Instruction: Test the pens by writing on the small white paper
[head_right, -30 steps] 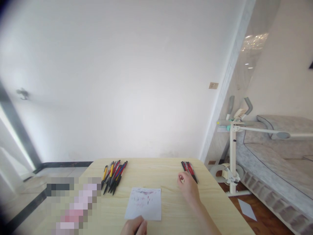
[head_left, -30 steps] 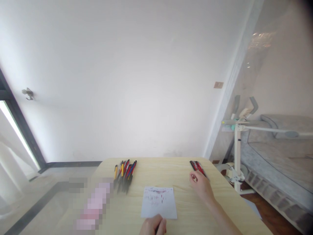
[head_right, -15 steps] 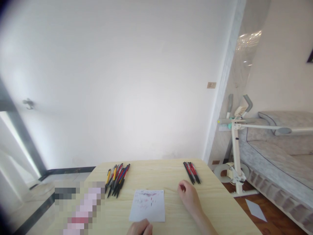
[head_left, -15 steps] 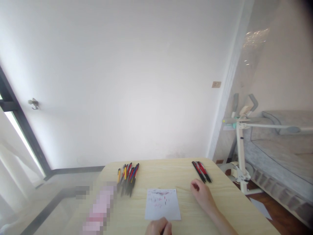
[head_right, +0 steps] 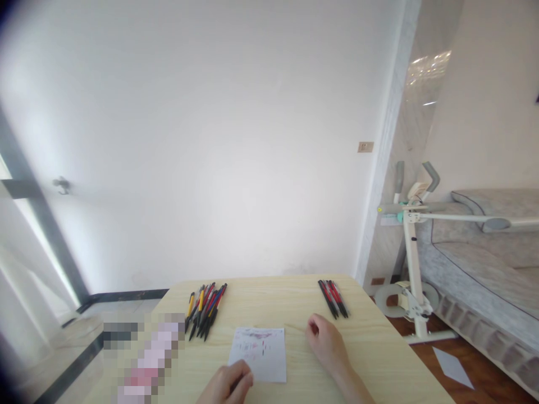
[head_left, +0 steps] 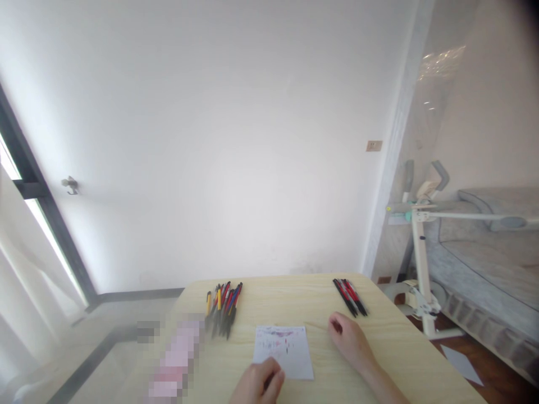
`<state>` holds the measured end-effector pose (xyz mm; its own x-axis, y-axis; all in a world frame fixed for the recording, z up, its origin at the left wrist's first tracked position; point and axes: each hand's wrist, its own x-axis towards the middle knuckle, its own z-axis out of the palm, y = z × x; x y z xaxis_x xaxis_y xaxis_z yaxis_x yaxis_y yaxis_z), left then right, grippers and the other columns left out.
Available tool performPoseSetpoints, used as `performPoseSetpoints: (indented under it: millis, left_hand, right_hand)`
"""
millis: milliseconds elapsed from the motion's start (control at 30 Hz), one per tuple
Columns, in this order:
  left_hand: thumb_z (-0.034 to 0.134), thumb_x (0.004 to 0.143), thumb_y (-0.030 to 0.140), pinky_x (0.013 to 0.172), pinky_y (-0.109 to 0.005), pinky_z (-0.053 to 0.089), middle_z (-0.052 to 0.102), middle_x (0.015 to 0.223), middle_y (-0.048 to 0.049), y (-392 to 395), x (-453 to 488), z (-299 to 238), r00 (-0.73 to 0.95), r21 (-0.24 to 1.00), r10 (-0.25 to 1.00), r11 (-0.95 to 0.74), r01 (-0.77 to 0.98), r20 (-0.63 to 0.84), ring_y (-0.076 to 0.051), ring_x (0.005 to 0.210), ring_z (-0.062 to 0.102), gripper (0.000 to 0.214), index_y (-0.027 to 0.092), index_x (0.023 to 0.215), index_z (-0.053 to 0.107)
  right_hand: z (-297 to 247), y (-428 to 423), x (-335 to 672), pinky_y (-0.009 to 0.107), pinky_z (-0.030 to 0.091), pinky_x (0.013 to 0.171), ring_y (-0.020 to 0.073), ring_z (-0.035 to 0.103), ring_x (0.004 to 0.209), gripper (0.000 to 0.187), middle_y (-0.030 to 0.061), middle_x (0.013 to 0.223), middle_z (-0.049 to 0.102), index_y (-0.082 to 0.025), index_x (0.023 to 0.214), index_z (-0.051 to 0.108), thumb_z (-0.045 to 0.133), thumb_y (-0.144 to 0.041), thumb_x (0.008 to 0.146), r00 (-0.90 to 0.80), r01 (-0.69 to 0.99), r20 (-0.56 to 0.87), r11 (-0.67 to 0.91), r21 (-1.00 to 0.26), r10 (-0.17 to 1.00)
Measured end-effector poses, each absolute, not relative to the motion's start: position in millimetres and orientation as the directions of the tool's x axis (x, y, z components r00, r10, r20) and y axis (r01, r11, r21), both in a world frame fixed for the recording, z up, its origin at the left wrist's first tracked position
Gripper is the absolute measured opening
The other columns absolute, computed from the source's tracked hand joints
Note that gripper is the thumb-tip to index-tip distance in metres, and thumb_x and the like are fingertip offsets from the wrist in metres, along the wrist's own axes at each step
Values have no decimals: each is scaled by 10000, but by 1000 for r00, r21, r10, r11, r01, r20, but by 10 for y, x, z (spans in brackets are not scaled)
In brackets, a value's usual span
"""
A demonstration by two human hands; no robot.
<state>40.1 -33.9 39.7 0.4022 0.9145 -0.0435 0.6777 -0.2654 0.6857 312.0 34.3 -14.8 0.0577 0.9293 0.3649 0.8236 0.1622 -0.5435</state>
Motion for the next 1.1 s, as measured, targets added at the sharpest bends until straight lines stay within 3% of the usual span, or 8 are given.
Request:
performPoseSetpoints:
  millis: [167, 367, 700, 1100]
  left_hand:
    - [299, 876, 334, 525, -215, 316, 568, 596, 7, -89, 141, 670, 347, 493, 930, -359, 792, 120, -128, 578, 533, 315, 205, 676, 506]
    - [280, 882, 353, 576, -241, 353, 653, 768, -38, 297, -153, 848, 200, 127, 971, -217, 968, 130, -173, 705, 605, 305, 213, 790, 535]
    - [339, 830, 312, 677, -359, 427, 654, 877, -120, 747, -387, 754, 119, -53, 990, -115, 992, 77, -252, 827, 611, 281, 176, 862, 583]
    - [335, 832, 348, 710, -394, 434, 655, 929, -136, 875, -391, 602, 125, -96, 991, -121, 988, 38, -271, 856, 608, 328, 167, 947, 583]
  right_hand:
    - [-157, 337, 3113, 230, 311, 538, 143, 507, 553, 170, -14, 586, 550, -206, 645, 482, 382, -243, 777, 57, 831, 351, 150, -535, 935]
    - [-159, 328, 3111, 234, 296, 536, 146, 510, 553, 196, -16, 588, 559, -209, 671, 476, 348, -272, 806, 60, 843, 331, 130, -522, 942]
    - [-167, 343, 3115, 232, 272, 524, 139, 485, 539, 228, -22, 558, 534, -209, 628, 444, 331, -283, 812, 81, 859, 315, 94, -503, 946]
    - [-109, 310, 3096, 232, 275, 529, 135, 477, 537, 211, -15, 565, 544, -204, 615, 466, 365, -267, 789, 94, 854, 293, 75, -515, 952]
